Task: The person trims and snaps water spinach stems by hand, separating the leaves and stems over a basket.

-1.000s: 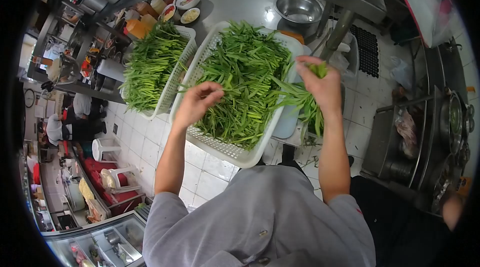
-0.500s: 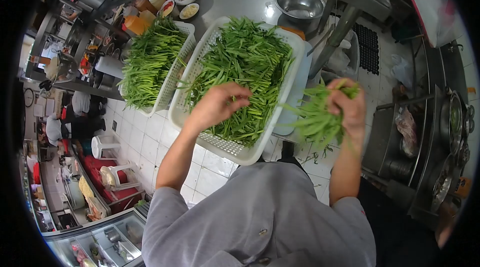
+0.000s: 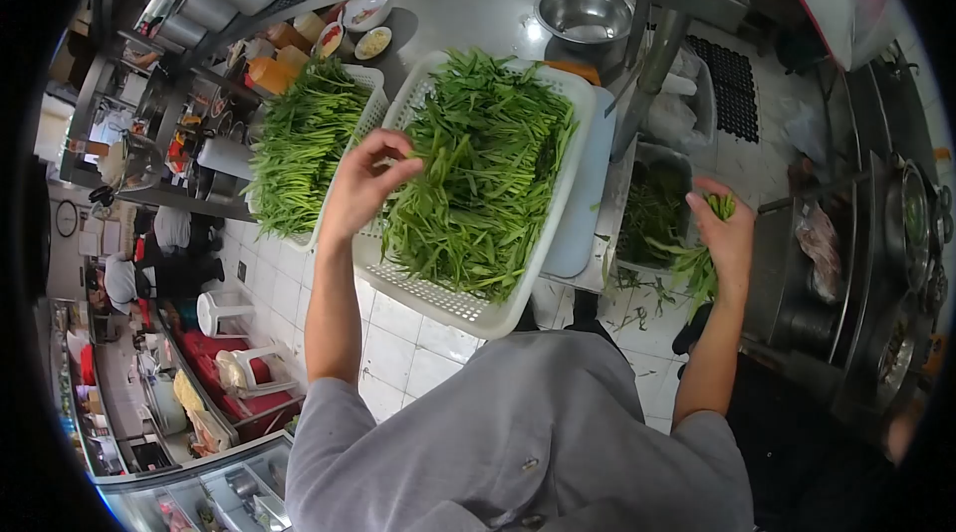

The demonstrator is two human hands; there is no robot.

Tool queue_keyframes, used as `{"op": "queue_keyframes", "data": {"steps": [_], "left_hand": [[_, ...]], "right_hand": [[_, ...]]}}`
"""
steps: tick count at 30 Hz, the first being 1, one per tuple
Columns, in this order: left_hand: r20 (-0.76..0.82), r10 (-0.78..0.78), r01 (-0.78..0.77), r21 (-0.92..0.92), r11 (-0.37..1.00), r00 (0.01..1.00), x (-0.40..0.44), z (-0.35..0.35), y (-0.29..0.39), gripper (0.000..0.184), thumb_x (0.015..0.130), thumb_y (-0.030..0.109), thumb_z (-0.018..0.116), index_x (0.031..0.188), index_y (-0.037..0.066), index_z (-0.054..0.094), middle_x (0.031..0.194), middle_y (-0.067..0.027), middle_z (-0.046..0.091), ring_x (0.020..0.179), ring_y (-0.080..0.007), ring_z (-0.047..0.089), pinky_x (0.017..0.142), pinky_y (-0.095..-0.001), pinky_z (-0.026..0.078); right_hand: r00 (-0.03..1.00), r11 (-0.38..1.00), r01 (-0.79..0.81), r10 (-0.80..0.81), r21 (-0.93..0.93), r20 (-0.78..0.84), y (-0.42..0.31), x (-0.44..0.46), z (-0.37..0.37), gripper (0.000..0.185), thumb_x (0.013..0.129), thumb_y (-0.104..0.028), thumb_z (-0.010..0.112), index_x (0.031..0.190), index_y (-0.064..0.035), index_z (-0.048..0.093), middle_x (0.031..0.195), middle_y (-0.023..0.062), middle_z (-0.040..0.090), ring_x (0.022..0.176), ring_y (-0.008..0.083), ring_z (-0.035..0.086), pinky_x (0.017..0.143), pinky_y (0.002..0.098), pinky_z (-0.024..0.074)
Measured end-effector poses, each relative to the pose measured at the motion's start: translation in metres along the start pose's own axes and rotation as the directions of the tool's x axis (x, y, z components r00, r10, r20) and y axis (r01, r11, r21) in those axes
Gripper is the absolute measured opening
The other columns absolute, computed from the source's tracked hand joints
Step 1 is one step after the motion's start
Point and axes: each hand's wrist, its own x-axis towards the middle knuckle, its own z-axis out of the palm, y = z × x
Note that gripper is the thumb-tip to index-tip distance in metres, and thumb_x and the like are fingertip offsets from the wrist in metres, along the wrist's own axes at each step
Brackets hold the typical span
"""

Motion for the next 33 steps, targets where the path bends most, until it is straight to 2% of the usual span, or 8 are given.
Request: {"op": "queue_keyframes", "data": {"steps": [3,8,13,17,23,24,27,33], "left_hand": [[-0.094,-0.023,0.016,-0.083,0.996,0.995,-0.002,-0.028,0.019,0.014,0.087,0.007,0.073,0.096,0.004,0.063,0.088,0.0013,0.062,0.079,-0.0066,0.057,0.07,-0.021,0.046],[-0.358,0.148,-0.247,-0.248,0.937,0.922,-0.008,-0.049,0.055,0.015,0.092,0.01,0.068,0.104,0.002,0.063,0.087,-0.0021,0.062,0.07,-0.0086,0.055,0.064,-0.0228,0.044],[-0.33,0.203,-0.321,-0.359,0.876,0.922,-0.008,-0.041,0.073,0.017,0.093,0.007,0.066,0.108,0.001,0.062,0.091,-0.0046,0.064,0.074,-0.0108,0.06,0.066,-0.0238,0.048],[-0.199,0.237,-0.299,-0.393,0.87,0.951,-0.007,-0.025,0.074,0.019,0.093,0.007,0.066,0.109,0.0,0.06,0.097,-0.0063,0.064,0.081,-0.0124,0.063,0.068,-0.0248,0.052],[-0.188,0.179,-0.239,-0.381,0.893,0.966,-0.01,-0.016,0.082,0.016,0.094,0.005,0.064,0.107,-0.001,0.056,0.104,-0.0076,0.06,0.083,-0.0129,0.063,0.066,-0.0231,0.053],[-0.173,0.169,-0.217,-0.309,0.926,0.97,-0.013,-0.019,0.08,0.013,0.093,0.003,0.064,0.105,0.0,0.06,0.099,-0.0073,0.061,0.081,-0.0134,0.064,0.065,-0.0254,0.053],[0.02,0.355,-0.333,0.401,0.853,0.935,-0.023,-0.022,0.098,0.011,0.09,0.001,0.065,0.1,0.002,0.066,0.093,-0.0072,0.062,0.078,-0.0158,0.064,0.064,-0.0275,0.052],[0.095,0.339,-0.312,0.671,0.673,0.936,-0.032,-0.02,0.106,0.015,0.087,0.006,0.068,0.103,0.007,0.068,0.087,-0.0089,0.063,0.068,-0.0252,0.063,0.061,-0.0344,0.05]], "right_hand": [[0.996,0.996,0.036,-0.042,0.076,0.08,-0.029,-0.002,0.021,0.026,0.087,-0.011,0.073,0.112,-0.0033,0.07,0.067,-0.0061,0.053,0.054,0.0014,0.042,0.047,0.0206,0.0304],[0.948,0.968,0.229,-0.245,0.099,0.202,-0.082,-0.009,0.069,0.018,0.086,-0.009,0.073,0.103,-0.0032,0.073,0.072,-0.0028,0.062,0.064,0.0028,0.052,0.057,0.0184,0.0408],[0.751,0.858,0.489,-0.505,0.155,0.426,-0.14,-0.027,0.124,0.013,0.085,-0.012,0.075,0.094,-0.0022,0.075,0.089,0.0067,0.075,0.077,0.011,0.067,0.07,0.025,0.0518],[0.541,0.671,0.684,-0.73,0.286,0.417,-0.171,-0.029,0.177,0.015,0.083,-0.01,0.075,0.096,-0.0015,0.075,0.081,0.006,0.071,0.074,0.0122,0.064,0.068,0.0258,0.0482],[0.563,0.85,0.515,-0.435,0.114,0.703,-0.182,-0.023,0.209,0.027,0.079,-0.02,0.08,0.096,-0.0007,0.074,0.079,0.0072,0.071,0.073,0.0124,0.063,0.071,0.0273,0.0488],[0.57,0.888,0.447,-0.372,0.103,0.732,-0.191,-0.027,0.203,0.03,0.078,-0.023,0.082,0.097,-0.0013,0.074,0.08,0.0071,0.072,0.073,0.011,0.062,0.072,0.0286,0.0495],[0.542,0.827,0.554,-0.447,0.097,0.712,-0.181,-0.021,0.208,0.029,0.079,-0.021,0.081,0.098,-0.0007,0.073,0.081,0.0095,0.072,0.073,0.0159,0.065,0.072,0.0303,0.0502],[0.355,0.543,0.83,-0.693,0.13,0.628,-0.181,-0.026,0.203,0.021,0.08,-0.017,0.076,0.094,-0.0013,0.072,0.086,0.0149,0.07,0.076,0.0338,0.067,0.07,0.0389,0.0521]]}}
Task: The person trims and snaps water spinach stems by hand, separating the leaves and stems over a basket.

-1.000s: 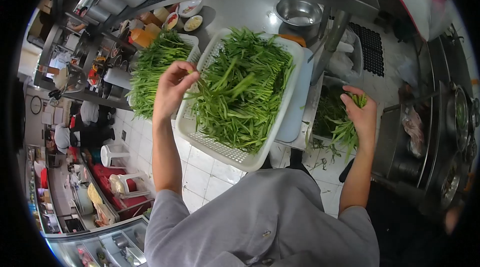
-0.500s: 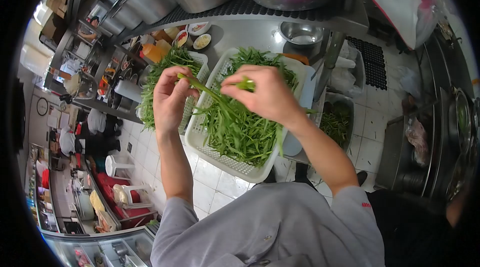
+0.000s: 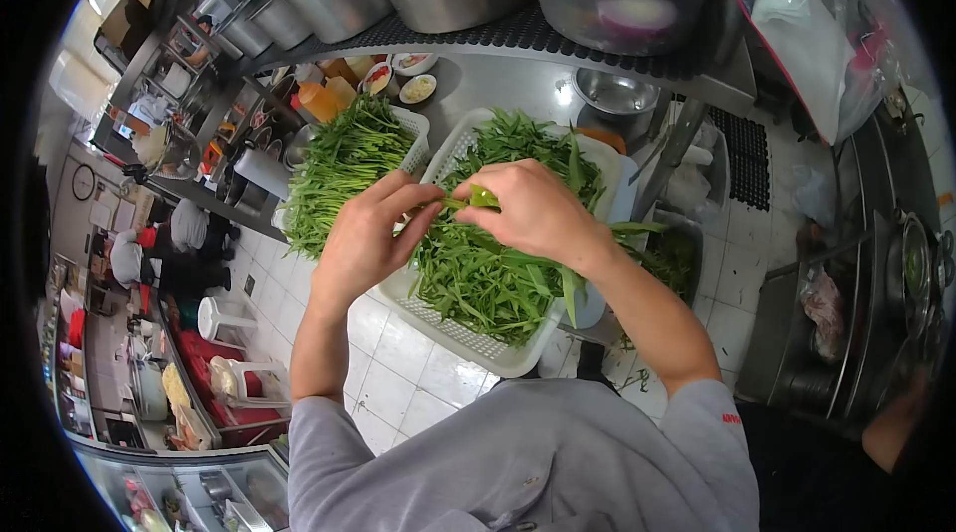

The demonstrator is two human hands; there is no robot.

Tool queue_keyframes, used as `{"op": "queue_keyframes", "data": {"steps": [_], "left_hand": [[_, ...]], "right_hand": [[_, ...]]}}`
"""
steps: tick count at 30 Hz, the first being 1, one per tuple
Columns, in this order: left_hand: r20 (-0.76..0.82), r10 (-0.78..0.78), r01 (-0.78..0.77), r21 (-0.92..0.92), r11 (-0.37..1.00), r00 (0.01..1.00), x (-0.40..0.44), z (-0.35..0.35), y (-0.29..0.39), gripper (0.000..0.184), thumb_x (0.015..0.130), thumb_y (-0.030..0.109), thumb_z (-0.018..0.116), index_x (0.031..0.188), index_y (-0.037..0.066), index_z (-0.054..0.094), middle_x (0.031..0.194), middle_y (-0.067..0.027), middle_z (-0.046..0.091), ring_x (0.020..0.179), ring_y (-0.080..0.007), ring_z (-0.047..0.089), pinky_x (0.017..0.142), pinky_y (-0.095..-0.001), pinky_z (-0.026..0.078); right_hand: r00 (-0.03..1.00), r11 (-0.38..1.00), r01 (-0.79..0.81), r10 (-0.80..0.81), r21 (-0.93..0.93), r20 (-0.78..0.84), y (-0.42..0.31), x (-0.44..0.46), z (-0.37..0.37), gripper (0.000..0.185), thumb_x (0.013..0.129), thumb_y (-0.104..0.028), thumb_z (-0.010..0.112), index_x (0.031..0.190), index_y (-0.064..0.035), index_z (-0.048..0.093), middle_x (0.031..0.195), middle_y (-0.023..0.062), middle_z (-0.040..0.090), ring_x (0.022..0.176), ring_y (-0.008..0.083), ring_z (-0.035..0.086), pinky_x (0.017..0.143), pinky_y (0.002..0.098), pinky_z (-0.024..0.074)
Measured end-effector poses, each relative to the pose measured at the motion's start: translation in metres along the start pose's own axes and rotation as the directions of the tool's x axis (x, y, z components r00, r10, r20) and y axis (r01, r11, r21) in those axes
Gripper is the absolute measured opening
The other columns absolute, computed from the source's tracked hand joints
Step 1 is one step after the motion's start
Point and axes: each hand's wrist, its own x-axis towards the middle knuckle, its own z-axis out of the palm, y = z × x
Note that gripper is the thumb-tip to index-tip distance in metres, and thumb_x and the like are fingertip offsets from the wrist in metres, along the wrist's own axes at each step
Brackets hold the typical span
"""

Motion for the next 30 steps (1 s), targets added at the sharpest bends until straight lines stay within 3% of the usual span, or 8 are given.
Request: {"op": "queue_keyframes", "data": {"steps": [3,7,10,17,21,25,28,30], "left_hand": [[-0.018,-0.034,0.032,-0.066,0.997,0.999,-0.001,0.001,-0.002,0.017,0.088,0.005,0.066,0.105,0.006,0.066,0.088,-0.0101,0.064,0.07,-0.0265,0.064,0.061,-0.0349,0.05],[-0.038,-0.046,0.039,-0.164,0.986,0.998,-0.001,0.006,-0.006,0.018,0.089,0.003,0.064,0.107,0.005,0.064,0.09,-0.0122,0.065,0.073,-0.0287,0.064,0.063,-0.0356,0.051],[-0.037,0.011,-0.018,-0.182,0.983,0.999,0.001,0.01,-0.002,0.018,0.09,0.003,0.064,0.107,0.005,0.065,0.089,-0.0129,0.064,0.076,-0.0295,0.064,0.066,-0.037,0.051],[0.0,0.098,-0.096,0.182,0.979,0.995,-0.012,0.025,0.0,0.016,0.087,0.016,0.066,0.099,0.006,0.065,0.082,-0.0073,0.06,0.076,-0.0259,0.064,0.063,-0.0378,0.053],[0.009,0.135,-0.134,0.227,0.965,0.991,-0.017,0.036,-0.001,0.012,0.083,0.018,0.068,0.087,0.008,0.063,0.078,-0.0044,0.057,0.072,-0.0227,0.063,0.056,-0.0365,0.051],[-0.059,0.112,-0.108,0.057,0.992,0.992,-0.02,0.049,-0.009,0.01,0.081,0.016,0.068,0.082,0.007,0.063,0.075,-0.0062,0.056,0.07,-0.0251,0.062,0.057,-0.0394,0.049],[-0.089,0.071,-0.074,-0.023,0.997,0.994,-0.019,0.051,-0.004,0.011,0.079,0.014,0.071,0.084,0.007,0.064,0.075,-0.0075,0.057,0.069,-0.0263,0.062,0.058,-0.0395,0.049],[-0.16,0.023,-0.049,-0.165,0.985,0.987,-0.016,0.063,-0.008,0.014,0.076,0.008,0.072,0.088,0.004,0.068,0.076,-0.0096,0.062,0.066,-0.0252,0.062,0.059,-0.0339,0.05]], "right_hand": [[0.978,1.0,0.0,-0.003,-0.014,-0.208,-0.003,-0.003,-0.004,0.021,0.079,-0.011,0.077,0.096,0.0,0.072,0.089,0.012,0.069,0.081,0.0276,0.068,0.073,0.0339,0.0527],[0.972,0.974,0.131,-0.164,-0.186,-0.17,-0.012,-0.007,-0.009,0.019,0.077,-0.008,0.077,0.095,-0.0024,0.072,0.091,0.0091,0.069,0.073,0.025,0.068,0.064,0.0328,0.0535],[0.983,0.959,0.106,-0.142,-0.264,-0.118,-0.014,-0.006,0.003,0.019,0.077,-0.009,0.077,0.094,-0.0032,0.071,0.092,0.0067,0.069,0.069,0.0265,0.067,0.062,0.0348,0.0534],[0.99,0.919,0.117,-0.136,-0.377,-0.025,-0.011,-0.011,0.011,0.012,0.078,-0.014,0.074,0.083,-0.0055,0.068,0.081,0.0066,0.062,0.067,0.0311,0.065,0.058,0.0409,0.0527],[0.991,0.902,0.137,-0.126,-0.41,0.055,-0.01,-0.019,0.015,0.015,0.077,-0.015,0.074,0.075,-0.0051,0.063,0.076,0.0072,0.059,0.062,0.0305,0.063,0.054,0.0412,0.0507],[0.98,0.92,0.189,-0.197,-0.344,0.01,-0.001,-0.026,0.024,0.012,0.075,-0.011,0.073,0.075,-0.0055,0.062,0.075,0.0065,0.057,0.061,0.027,0.062,0.052,0.0373,0.0498],[0.949,0.938,0.248,-0.285,-0.243,-0.132,0.006,-0.03,0.029,0.011,0.073,-0.007,0.074,0.078,-0.0056,0.064,0.075,0.0054,0.057,0.062,0.0249,0.062,0.052,0.0359,0.0496],[0.917,0.927,0.298,-0.345,-0.229,-0.202,0.013,-0.038,0.03,0.014,0.072,-0.003,0.074,0.083,-0.0059,0.066,0.081,0.0048,0.061,0.064,0.0229,0.062,0.054,0.0337,0.0504]]}}
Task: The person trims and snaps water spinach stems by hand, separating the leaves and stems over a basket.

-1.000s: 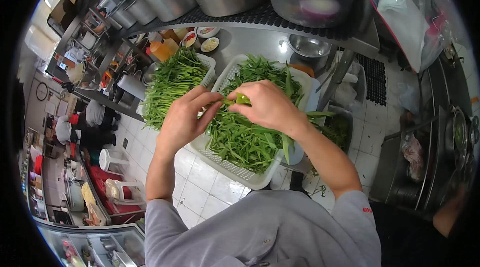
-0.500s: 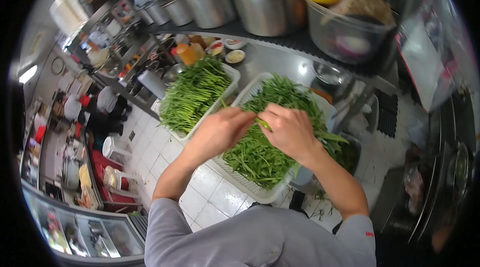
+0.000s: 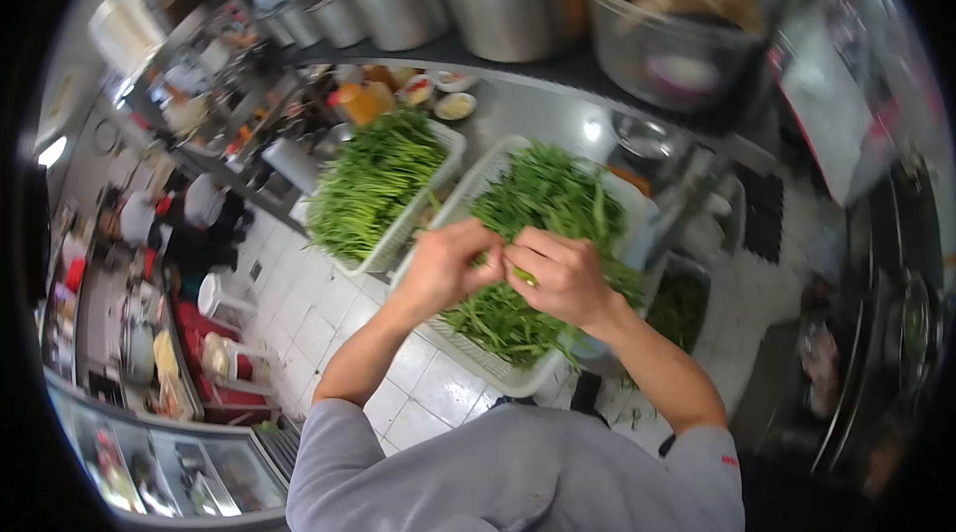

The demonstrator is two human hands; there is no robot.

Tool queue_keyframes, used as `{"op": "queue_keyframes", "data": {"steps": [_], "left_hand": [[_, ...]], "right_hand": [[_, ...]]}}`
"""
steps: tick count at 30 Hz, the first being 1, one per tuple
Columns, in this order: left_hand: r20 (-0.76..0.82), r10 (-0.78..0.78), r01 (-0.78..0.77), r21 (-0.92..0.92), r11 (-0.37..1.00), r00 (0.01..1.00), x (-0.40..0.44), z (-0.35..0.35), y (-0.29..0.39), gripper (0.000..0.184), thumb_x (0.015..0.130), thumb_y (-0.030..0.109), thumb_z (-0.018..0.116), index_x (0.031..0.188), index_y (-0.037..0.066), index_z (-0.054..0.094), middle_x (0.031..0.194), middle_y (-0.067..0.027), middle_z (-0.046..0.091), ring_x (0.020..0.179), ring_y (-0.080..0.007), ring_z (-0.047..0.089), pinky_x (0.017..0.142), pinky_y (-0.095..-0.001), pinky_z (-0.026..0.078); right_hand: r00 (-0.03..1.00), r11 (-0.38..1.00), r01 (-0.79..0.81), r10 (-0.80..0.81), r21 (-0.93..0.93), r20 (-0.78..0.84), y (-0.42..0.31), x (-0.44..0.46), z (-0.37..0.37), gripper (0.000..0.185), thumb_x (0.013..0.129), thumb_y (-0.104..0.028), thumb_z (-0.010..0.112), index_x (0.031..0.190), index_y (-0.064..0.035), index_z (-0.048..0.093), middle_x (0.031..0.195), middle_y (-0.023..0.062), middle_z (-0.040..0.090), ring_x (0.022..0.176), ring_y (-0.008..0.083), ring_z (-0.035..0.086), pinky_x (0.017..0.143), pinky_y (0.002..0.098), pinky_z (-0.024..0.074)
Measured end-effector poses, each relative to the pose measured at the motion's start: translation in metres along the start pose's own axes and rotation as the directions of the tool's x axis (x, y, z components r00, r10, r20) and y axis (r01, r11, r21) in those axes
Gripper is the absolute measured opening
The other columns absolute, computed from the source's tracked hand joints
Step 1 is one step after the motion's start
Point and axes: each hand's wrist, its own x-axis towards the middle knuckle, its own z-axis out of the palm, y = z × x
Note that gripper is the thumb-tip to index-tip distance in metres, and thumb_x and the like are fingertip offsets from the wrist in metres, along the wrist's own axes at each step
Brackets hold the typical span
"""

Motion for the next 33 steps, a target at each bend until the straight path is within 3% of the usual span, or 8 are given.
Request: {"op": "queue_keyframes", "data": {"steps": [4,8,15,21,22,24,29,33], "left_hand": [[-0.063,-0.234,0.214,-0.228,0.95,0.97,0.012,0.016,0.002,0.008,0.087,0.007,0.067,0.092,0.001,0.069,0.077,-0.01,0.062,0.065,-0.0196,0.06,0.059,-0.0311,0.047],[-0.043,-0.311,0.27,-0.393,0.879,0.949,0.039,0.032,0.016,0.015,0.093,0.006,0.062,0.105,0.001,0.069,0.085,-0.0088,0.063,0.072,-0.014,0.057,0.064,-0.0264,0.044],[0.083,0.055,0.001,-0.565,0.825,0.995,0.121,0.122,0.084,0.018,0.092,0.012,0.065,0.108,0.004,0.07,0.091,-0.0137,0.064,0.077,-0.0269,0.063,0.067,-0.0327,0.049],[0.245,0.328,-0.191,-0.455,0.87,0.912,0.107,0.17,0.051,0.037,0.095,0.011,0.059,0.131,0.004,0.057,0.118,-0.0189,0.065,0.105,-0.0346,0.064,0.09,-0.0372,0.05],[0.311,0.278,-0.114,-0.457,0.882,0.909,0.103,0.15,0.04,0.032,0.094,0.012,0.061,0.125,0.002,0.061,0.116,-0.0188,0.066,0.099,-0.0341,0.066,0.087,-0.0376,0.052],[0.44,0.012,0.175,-0.382,0.908,0.898,0.087,0.114,0.013,0.025,0.093,0.019,0.063,0.109,0.001,0.069,0.102,-0.02,0.07,0.092,-0.0386,0.067,0.083,-0.0431,0.053],[0.585,-0.525,0.314,0.428,0.847,0.618,0.036,0.098,-0.038,0.04,0.089,0.041,0.067,0.09,0.002,0.073,0.077,-0.0192,0.069,0.078,-0.0387,0.067,0.074,-0.0449,0.053],[0.606,-0.509,0.388,0.331,0.86,0.611,0.012,0.1,-0.024,0.042,0.091,0.042,0.066,0.093,0.0,0.071,0.087,-0.0198,0.07,0.078,-0.0294,0.068,0.073,-0.0396,0.052]], "right_hand": [[0.935,0.983,-0.083,0.135,0.166,-0.327,0.009,-0.006,-0.044,0.015,0.081,-0.004,0.074,0.095,-0.0034,0.071,0.09,0.0077,0.066,0.067,0.0172,0.062,0.057,0.0274,0.0497],[0.536,0.417,-0.155,0.797,0.896,-0.279,0.02,-0.049,-0.101,0.021,0.098,-0.02,0.062,0.11,-0.0041,0.062,0.092,0.005,0.059,0.062,0.007,0.048,0.048,0.0215,0.0362],[0.293,0.49,0.011,0.832,0.872,-0.472,0.01,-0.131,-0.147,0.023,0.101,-0.031,0.055,0.106,-0.0084,0.054,0.092,0.0051,0.058,0.062,0.009,0.049,0.048,0.0214,0.0363],[0.17,0.585,-0.287,0.811,0.759,-0.56,-0.003,-0.192,-0.193,0.021,0.102,-0.027,0.054,0.108,-0.0074,0.054,0.086,0.0022,0.055,0.07,0.0085,0.048,0.054,0.0221,0.0378],[0.161,0.513,-0.154,0.856,0.845,-0.49,-0.007,-0.199,-0.202,0.02,0.102,-0.025,0.052,0.109,-0.007,0.054,0.085,0.0018,0.054,0.074,0.0086,0.048,0.056,0.0222,0.0373],[0.576,0.336,0.296,0.684,0.894,-0.448,-0.005,-0.204,-0.214,0.017,0.104,-0.021,0.048,0.111,-0.0064,0.053,0.082,0.0003,0.051,0.08,0.0092,0.044,0.06,0.0217,0.0345],[0.696,-0.149,0.617,0.563,0.773,-0.446,0.03,-0.14,-0.16,0.015,0.104,-0.019,0.047,0.111,-0.0058,0.051,0.085,-0.0005,0.051,0.085,0.0124,0.048,0.07,0.0281,0.0408],[0.537,0.531,-0.313,0.783,0.788,-0.314,0.072,-0.114,-0.056,0.019,0.102,-0.02,0.051,0.113,-0.0045,0.049,0.076,0.0019,0.053,0.074,0.0174,0.057,0.079,0.0335,0.0494]]}}
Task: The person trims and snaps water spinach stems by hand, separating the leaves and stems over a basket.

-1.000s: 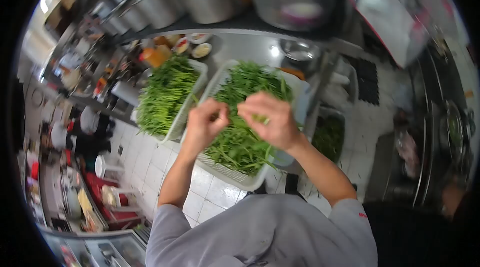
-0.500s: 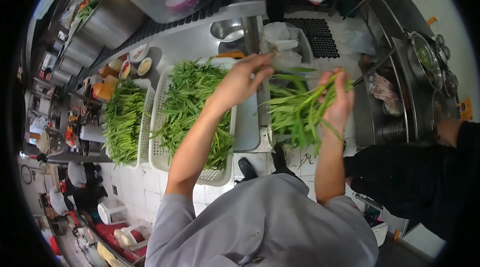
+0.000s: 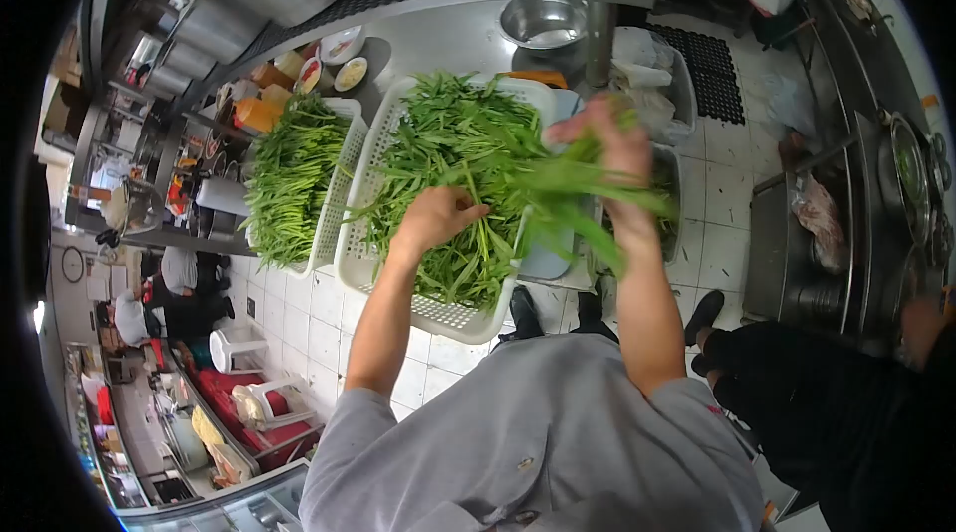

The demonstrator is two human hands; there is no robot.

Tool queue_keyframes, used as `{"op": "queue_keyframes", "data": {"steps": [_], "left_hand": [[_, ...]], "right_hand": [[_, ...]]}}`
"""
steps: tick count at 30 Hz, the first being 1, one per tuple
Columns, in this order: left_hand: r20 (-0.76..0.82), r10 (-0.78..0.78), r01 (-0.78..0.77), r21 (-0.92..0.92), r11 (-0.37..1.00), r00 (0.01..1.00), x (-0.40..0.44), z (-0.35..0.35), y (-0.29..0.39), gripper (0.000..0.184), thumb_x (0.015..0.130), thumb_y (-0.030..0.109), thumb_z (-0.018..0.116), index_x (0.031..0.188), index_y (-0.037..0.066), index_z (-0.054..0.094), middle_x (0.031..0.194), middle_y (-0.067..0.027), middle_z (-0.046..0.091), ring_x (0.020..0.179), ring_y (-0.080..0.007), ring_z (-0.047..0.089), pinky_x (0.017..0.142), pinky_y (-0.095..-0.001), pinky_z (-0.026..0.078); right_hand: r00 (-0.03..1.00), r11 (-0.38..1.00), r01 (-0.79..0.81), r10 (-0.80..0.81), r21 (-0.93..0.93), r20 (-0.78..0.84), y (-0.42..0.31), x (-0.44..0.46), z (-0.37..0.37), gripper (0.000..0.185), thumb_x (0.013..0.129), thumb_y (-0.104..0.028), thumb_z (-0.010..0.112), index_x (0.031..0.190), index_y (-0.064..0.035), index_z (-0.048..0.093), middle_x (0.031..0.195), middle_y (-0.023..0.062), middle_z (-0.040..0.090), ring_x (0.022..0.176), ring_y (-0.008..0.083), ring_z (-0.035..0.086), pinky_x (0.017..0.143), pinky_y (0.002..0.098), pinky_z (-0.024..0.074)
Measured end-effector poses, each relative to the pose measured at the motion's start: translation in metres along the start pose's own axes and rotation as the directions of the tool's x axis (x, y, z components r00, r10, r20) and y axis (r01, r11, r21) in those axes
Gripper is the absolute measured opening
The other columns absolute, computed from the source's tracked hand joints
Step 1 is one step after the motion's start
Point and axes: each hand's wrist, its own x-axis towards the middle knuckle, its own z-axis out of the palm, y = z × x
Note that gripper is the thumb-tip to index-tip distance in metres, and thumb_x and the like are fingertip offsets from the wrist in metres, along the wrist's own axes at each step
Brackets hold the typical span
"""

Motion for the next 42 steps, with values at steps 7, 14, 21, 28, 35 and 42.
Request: {"op": "queue_keyframes", "data": {"steps": [7,14,21,28,35,42], "left_hand": [[-0.137,-0.022,-0.073,-0.65,0.756,0.99,-0.044,-0.039,-0.041,0.023,0.093,0.017,0.067,0.109,0.001,0.069,0.083,-0.0019,0.069,0.072,-0.0068,0.057,0.063,-0.0241,0.047],[-0.328,0.084,-0.298,-0.686,0.663,0.941,-0.068,-0.072,-0.03,0.028,0.092,0.015,0.069,0.116,0.001,0.067,0.08,-0.0018,0.07,0.068,-0.0069,0.056,0.062,-0.0243,0.047],[-0.375,0.118,-0.315,-0.522,0.792,0.919,-0.075,-0.075,-0.027,0.022,0.093,0.018,0.068,0.106,0.0,0.071,0.075,-0.0057,0.069,0.064,-0.0085,0.056,0.06,-0.0274,0.047],[-0.434,0.086,-0.302,-0.457,0.837,0.897,-0.079,-0.076,-0.023,0.021,0.093,0.017,0.066,0.104,-0.001,0.07,0.074,-0.0106,0.069,0.06,-0.0175,0.061,0.06,-0.0327,0.049],[-0.786,0.215,-0.361,-0.011,0.933,0.58,-0.099,-0.093,-0.004,0.025,0.089,0.01,0.068,0.113,0.003,0.067,0.102,-0.0139,0.068,0.089,-0.0241,0.068,0.075,-0.0318,0.053],[-0.446,0.51,-0.394,0.332,0.857,0.736,-0.103,-0.111,-0.004,0.02,0.086,0.008,0.065,0.105,0.004,0.067,0.101,-0.0095,0.066,0.092,-0.0295,0.064,0.077,-0.0396,0.053]], "right_hand": [[0.968,0.961,-0.252,0.248,0.114,0.045,-0.033,-0.002,0.042,0.018,0.096,-0.018,0.063,0.104,-0.0023,0.059,0.065,0.0,0.051,0.055,0.0112,0.053,0.049,0.0257,0.0407],[0.799,0.8,-0.213,0.473,-0.56,0.372,-0.052,0.008,0.13,0.026,0.083,-0.024,0.079,0.098,-0.0033,0.073,0.068,-0.0024,0.063,0.058,0.0038,0.051,0.056,0.0247,0.0436],[0.795,0.82,-0.195,0.454,-0.539,0.403,-0.037,0.006,0.152,0.025,0.082,-0.023,0.08,0.094,-0.0022,0.073,0.068,0.0001,0.062,0.06,0.005,0.05,0.057,0.0253,0.0431],[0.889,0.847,0.09,0.169,-0.524,0.425,-0.033,-0.008,0.155,0.018,0.084,-0.014,0.077,0.092,0.0008,0.071,0.077,0.0004,0.065,0.073,0.0072,0.057,0.068,0.0243,0.0461],[0.847,0.778,0.011,0.326,-0.628,0.42,-0.033,-0.005,0.152,0.023,0.083,-0.016,0.076,0.097,0.0012,0.07,0.072,0.0047,0.064,0.066,0.0099,0.056,0.065,0.0284,0.0478],[0.782,0.734,0.374,0.08,-0.567,0.618,-0.039,-0.008,0.154,0.025,0.078,-0.012,0.074,0.097,0.0029,0.069,0.077,0.0122,0.066,0.067,0.0206,0.063,0.066,0.0326,0.05]]}}
